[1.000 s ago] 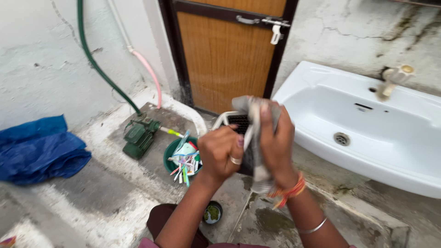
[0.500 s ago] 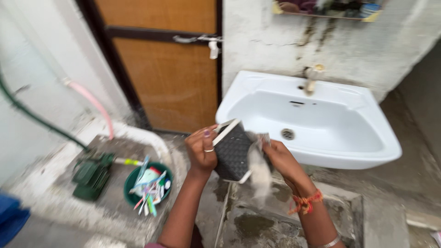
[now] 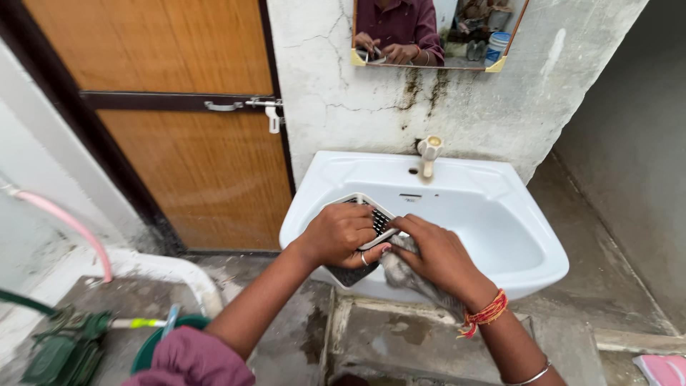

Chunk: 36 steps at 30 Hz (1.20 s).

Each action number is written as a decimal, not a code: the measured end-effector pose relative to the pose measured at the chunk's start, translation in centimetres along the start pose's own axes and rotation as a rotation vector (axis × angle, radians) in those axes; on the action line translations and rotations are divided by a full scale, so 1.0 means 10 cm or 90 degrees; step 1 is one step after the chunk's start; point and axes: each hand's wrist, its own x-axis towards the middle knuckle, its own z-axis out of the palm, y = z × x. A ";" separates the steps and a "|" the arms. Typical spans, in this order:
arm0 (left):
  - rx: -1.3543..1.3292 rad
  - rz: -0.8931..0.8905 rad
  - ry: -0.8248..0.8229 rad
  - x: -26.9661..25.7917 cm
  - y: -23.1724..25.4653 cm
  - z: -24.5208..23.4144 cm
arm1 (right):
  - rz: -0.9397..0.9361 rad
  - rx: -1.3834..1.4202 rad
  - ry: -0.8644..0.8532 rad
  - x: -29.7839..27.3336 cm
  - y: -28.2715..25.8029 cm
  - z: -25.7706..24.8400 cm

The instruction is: The person scrubs a white bathroom sink with a cloth, then wipes a black toothbrush holder and several toothbrushes. The person places the holder and toothbrushes on the sink after cleaning.

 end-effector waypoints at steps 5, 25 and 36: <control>-0.035 -0.042 0.127 0.18 -0.69 0.39 | 0.061 -0.041 0.104 0.48 0.54 0.03; -0.563 -0.592 0.029 0.17 -2.34 1.81 | 0.093 -0.162 0.073 1.94 1.63 0.51; -0.529 -0.593 0.012 0.10 -2.35 1.79 | 0.100 -0.145 0.012 1.94 1.57 0.45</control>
